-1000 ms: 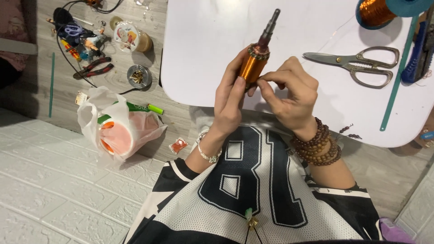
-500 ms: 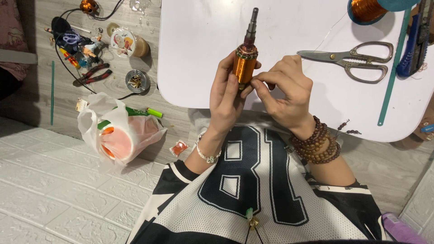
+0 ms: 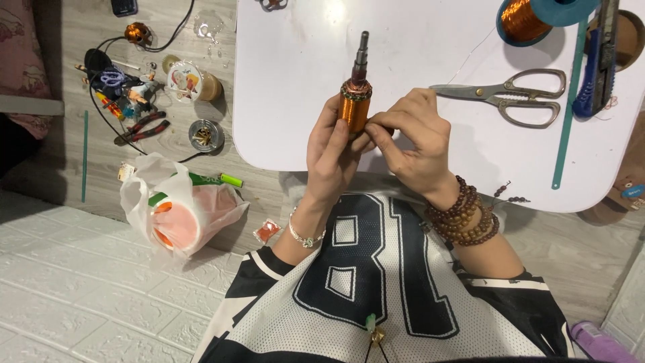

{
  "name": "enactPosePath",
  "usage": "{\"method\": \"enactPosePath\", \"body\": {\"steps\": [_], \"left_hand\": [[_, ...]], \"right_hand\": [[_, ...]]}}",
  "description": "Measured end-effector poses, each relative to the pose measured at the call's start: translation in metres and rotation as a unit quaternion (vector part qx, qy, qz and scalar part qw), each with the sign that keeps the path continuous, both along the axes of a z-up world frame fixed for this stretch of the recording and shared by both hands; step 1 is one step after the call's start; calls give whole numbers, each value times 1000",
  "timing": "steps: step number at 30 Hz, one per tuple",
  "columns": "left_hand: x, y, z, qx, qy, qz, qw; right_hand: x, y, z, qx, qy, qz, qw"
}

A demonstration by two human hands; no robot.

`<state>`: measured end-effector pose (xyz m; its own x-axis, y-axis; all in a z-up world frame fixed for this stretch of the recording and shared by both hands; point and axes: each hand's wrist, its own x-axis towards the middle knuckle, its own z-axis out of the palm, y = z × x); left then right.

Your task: Winding thin copper wire around the poles of a motor armature by hand at a workbench.

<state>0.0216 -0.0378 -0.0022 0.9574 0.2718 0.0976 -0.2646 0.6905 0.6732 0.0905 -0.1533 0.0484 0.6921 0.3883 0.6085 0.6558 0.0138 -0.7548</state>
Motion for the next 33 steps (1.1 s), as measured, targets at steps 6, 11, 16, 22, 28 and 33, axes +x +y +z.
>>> {"method": "enactPosePath", "body": {"steps": [6,11,16,22,28,33], "left_hand": [[-5,13,19,238,43,91,966],[-6,7,26,227,55,45,971],[-4,10,13,216,43,17,975],[1,6,-4,140,29,15,990],[0,8,-13,39,22,-28,999],[4,10,3,147,2,36,988]], "right_hand": [[-2,2,-3,-5,-34,-28,999],[-2,2,1,-18,-41,-38,998],[-1,-1,4,-43,-41,-49,997],[-2,-1,-6,-44,-26,-40,998],[-2,0,-6,-31,13,-24,999],[4,-2,-8,-45,-17,-26,999]]}}
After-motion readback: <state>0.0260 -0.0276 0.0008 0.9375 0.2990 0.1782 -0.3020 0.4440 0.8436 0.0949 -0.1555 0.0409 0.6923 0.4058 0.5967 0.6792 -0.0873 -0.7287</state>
